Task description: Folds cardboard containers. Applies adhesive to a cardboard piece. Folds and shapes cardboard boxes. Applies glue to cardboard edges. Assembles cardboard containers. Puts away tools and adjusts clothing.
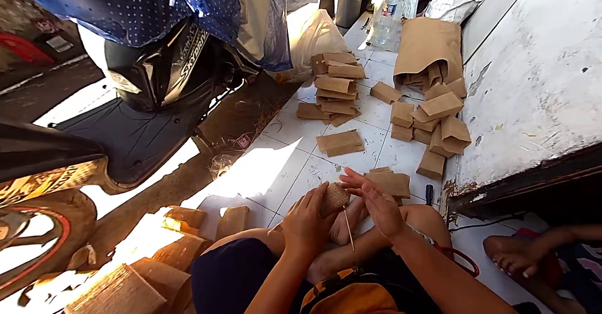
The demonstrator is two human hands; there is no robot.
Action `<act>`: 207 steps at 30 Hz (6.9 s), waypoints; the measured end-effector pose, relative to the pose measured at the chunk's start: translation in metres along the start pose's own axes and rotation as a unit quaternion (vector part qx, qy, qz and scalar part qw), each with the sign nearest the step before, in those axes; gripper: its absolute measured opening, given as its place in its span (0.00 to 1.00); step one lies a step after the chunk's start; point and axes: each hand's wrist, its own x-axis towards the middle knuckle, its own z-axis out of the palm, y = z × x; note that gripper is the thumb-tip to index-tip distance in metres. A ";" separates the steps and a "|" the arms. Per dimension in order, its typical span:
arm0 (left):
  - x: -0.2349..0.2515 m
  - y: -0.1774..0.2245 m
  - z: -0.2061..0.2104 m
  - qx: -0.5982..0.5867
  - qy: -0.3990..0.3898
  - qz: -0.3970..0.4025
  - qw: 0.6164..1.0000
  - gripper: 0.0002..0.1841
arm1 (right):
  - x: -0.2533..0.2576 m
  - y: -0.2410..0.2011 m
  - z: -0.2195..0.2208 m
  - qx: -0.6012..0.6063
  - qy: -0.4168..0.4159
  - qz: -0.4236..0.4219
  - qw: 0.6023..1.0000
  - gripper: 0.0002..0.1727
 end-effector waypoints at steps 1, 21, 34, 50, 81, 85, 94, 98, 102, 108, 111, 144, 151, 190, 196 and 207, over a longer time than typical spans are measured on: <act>0.001 -0.001 0.002 0.007 -0.006 0.009 1.000 0.29 | -0.001 0.005 0.000 -0.048 -0.020 -0.007 0.999 0.34; 0.011 -0.037 -0.004 -0.051 -0.074 -0.027 0.996 0.50 | 0.036 0.054 -0.184 0.162 0.400 0.283 0.857 0.38; -0.033 -0.071 -0.008 -0.034 -0.145 -0.129 0.980 0.43 | 0.038 0.134 -0.201 -0.393 -0.068 0.326 0.857 0.69; 0.000 -0.020 0.019 -0.422 -0.218 -0.240 0.846 0.73 | 0.031 0.033 -0.106 -0.192 -0.115 0.199 0.954 0.69; -0.008 -0.027 0.009 -0.563 -0.080 -0.544 0.618 0.28 | -0.012 -0.009 -0.047 -0.252 0.023 -0.075 0.964 0.30; -0.005 -0.090 0.015 -0.487 -0.002 -0.631 0.604 0.39 | 0.003 -0.008 -0.074 -0.329 0.105 0.084 0.935 0.17; -0.014 -0.164 0.070 -0.462 0.008 -0.660 0.592 0.38 | -0.023 0.111 0.013 -0.434 -0.230 0.412 0.768 0.38; -0.020 -0.161 0.050 -0.320 0.092 -0.608 0.720 0.34 | -0.027 0.128 0.008 -0.381 -0.210 0.414 0.800 0.41; -0.017 -0.126 0.044 -0.178 0.060 -0.349 0.918 0.34 | -0.020 0.119 -0.001 -0.273 -0.169 0.458 0.829 0.37; 0.013 -0.078 0.119 -0.071 -0.343 -0.162 0.922 0.37 | -0.002 0.053 -0.018 -0.234 -0.119 0.428 0.865 0.31; 0.020 -0.067 0.153 0.005 -0.468 -0.105 0.878 0.49 | 0.009 0.028 -0.075 -0.372 -0.063 0.378 0.845 0.35; 0.075 -0.123 0.219 0.028 -0.371 -0.192 0.908 0.46 | -0.144 0.011 -0.142 -0.448 -0.040 0.471 0.759 0.48; 0.010 -0.028 0.142 -0.086 -0.140 0.255 0.953 0.25 | -0.119 0.011 -0.126 -0.120 0.081 0.468 0.872 0.49; 0.073 -0.137 0.238 0.027 -0.272 -0.163 0.948 0.38 | 0.068 0.155 -0.103 -0.233 0.007 0.362 0.902 0.21; 0.083 -0.157 0.257 -0.014 -0.269 -0.163 0.949 0.38 | 0.083 0.171 -0.091 -0.312 -0.061 0.382 0.868 0.22; 0.085 -0.159 0.259 -0.038 -0.294 -0.217 0.930 0.39 | 0.067 0.189 -0.076 -0.505 -0.180 0.338 0.774 0.25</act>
